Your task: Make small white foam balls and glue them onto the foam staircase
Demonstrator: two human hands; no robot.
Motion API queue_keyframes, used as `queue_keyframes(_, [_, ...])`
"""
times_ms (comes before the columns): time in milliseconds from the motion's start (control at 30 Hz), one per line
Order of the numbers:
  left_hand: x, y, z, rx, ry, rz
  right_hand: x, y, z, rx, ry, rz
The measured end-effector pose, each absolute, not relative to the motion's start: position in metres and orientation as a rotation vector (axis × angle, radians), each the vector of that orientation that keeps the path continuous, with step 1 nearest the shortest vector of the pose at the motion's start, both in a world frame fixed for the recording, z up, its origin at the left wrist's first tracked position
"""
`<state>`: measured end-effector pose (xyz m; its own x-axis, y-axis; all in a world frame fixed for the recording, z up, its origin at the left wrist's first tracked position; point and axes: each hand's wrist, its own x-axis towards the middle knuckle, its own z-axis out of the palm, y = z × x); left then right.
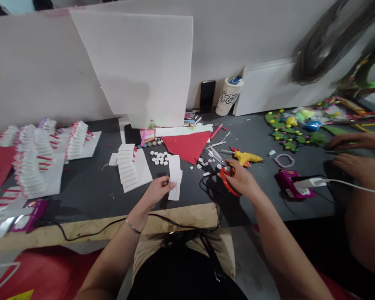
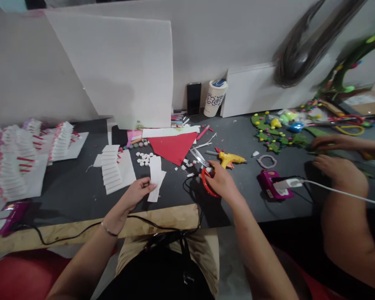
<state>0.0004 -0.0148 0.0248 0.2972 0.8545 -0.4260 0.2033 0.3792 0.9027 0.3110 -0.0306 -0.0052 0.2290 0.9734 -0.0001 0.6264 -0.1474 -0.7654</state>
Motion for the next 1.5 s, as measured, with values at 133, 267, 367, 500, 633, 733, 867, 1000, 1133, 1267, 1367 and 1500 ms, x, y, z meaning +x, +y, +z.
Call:
queue_keyframes(133, [-0.007, -0.014, 0.023, 1.302, 1.296, 0.593, 0.312, -0.002, -0.019, -1.920, -1.776, 0.325])
queue_keyframes(267, [-0.012, -0.014, 0.026, 1.359, 1.335, 0.605, 0.300, 0.012, -0.019, -2.018, -1.909, 0.140])
queue_keyframes(367, [-0.017, -0.014, 0.028, 1.394, 1.394, 0.664, 0.291, 0.019, -0.014, -2.014, -1.907, 0.134])
queue_keyframes(500, [-0.026, -0.014, 0.026, 1.442, 1.385, 0.659, 0.278, 0.035, -0.001, -1.949, -1.796, 0.256])
queue_keyframes(633, [-0.031, -0.012, 0.020, 1.531, 1.295, 0.622, 0.262, 0.065, 0.014, -2.063, -1.799, 0.247])
queue_keyframes(733, [-0.031, -0.010, 0.015, 1.545, 1.194, 0.525, 0.254, 0.091, 0.022, -2.149, -1.846, 0.207])
queue_keyframes(867, [-0.030, -0.008, 0.009, 1.475, 1.055, 0.333, 0.249, 0.107, 0.029, -2.216, -1.866, 0.172])
queue_keyframes(1000, [-0.029, -0.007, 0.004, 1.435, 1.007, 0.314, 0.243, 0.084, 0.036, -2.181, -1.946, 0.120])
queue_keyframes(1133, [-0.030, -0.005, 0.001, 1.486, 1.037, 0.353, 0.225, 0.034, 0.033, -1.328, -2.305, 0.344])
queue_keyframes(1267, [-0.030, -0.004, 0.000, 1.551, 1.052, 0.462, 0.206, 0.003, 0.011, -1.064, -2.409, 0.548])
queue_keyframes(1367, [-0.029, -0.005, 0.003, 1.484, 1.075, 0.459, 0.204, 0.001, -0.004, -1.173, -2.414, 0.499])
queue_keyframes(1500, [-0.030, -0.008, 0.007, 1.326, 1.140, 0.397, 0.227, 0.013, -0.005, -1.183, -2.394, 0.432])
